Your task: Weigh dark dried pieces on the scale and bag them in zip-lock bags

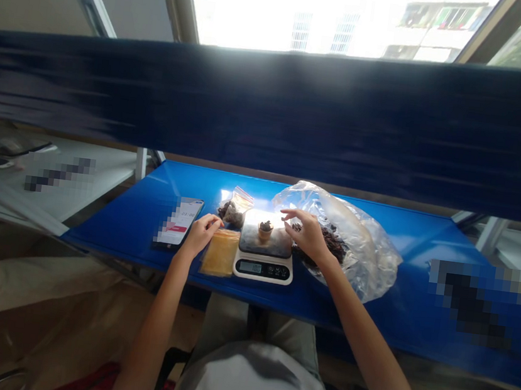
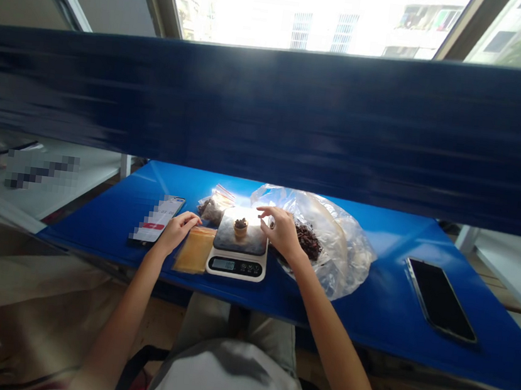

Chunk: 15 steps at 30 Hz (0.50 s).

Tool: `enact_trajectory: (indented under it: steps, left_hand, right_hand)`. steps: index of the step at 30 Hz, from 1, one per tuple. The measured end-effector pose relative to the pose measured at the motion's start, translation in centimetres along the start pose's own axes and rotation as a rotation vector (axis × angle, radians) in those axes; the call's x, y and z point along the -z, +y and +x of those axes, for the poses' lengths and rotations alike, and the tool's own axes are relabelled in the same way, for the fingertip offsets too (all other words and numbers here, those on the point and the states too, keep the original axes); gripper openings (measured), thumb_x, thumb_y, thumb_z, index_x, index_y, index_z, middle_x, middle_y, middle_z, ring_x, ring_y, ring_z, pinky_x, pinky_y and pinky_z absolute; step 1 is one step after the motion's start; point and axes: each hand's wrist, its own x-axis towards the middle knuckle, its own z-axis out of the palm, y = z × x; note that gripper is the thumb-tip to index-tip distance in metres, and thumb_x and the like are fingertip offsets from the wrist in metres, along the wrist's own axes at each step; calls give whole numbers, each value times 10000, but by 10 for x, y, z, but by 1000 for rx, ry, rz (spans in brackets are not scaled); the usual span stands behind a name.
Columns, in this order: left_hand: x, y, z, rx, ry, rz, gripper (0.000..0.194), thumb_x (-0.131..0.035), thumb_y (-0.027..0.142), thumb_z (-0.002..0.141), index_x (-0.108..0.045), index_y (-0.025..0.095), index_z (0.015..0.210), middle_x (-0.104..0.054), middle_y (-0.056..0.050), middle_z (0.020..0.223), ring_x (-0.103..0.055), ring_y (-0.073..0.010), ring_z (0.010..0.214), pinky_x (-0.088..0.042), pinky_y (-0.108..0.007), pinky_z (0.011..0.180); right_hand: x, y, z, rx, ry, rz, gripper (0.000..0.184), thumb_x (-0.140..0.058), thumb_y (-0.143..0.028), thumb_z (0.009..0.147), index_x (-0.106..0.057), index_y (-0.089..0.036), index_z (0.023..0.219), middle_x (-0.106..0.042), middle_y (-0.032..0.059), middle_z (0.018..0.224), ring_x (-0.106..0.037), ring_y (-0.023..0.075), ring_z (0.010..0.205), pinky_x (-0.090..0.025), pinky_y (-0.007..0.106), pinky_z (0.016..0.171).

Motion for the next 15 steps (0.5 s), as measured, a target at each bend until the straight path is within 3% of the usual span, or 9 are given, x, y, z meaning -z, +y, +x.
enact_trajectory:
  steps: [9,15]
  left_hand:
    - [-1,0,-2,-22,19,17,272,-437,361,849,-621,186,751,-647,-35,835,-590,-186,802,-425,-284,710]
    - [0,4,-5,-71,61,48,260,-439,338,856,-619,190,741,-640,-28,826,-576,-172,787,-398,-264,636]
  right_hand:
    - [10,16,-8,-151,258,-25,334,-559,-154,722,-653,-163,1043,-668,53,838,-646,198,756,-522,353,749]
    - [8,23,-9,-189,289,-27,274,-571,-187,744,-655,-155,1003,-656,50,801,-632,183,705,-531,343,709]
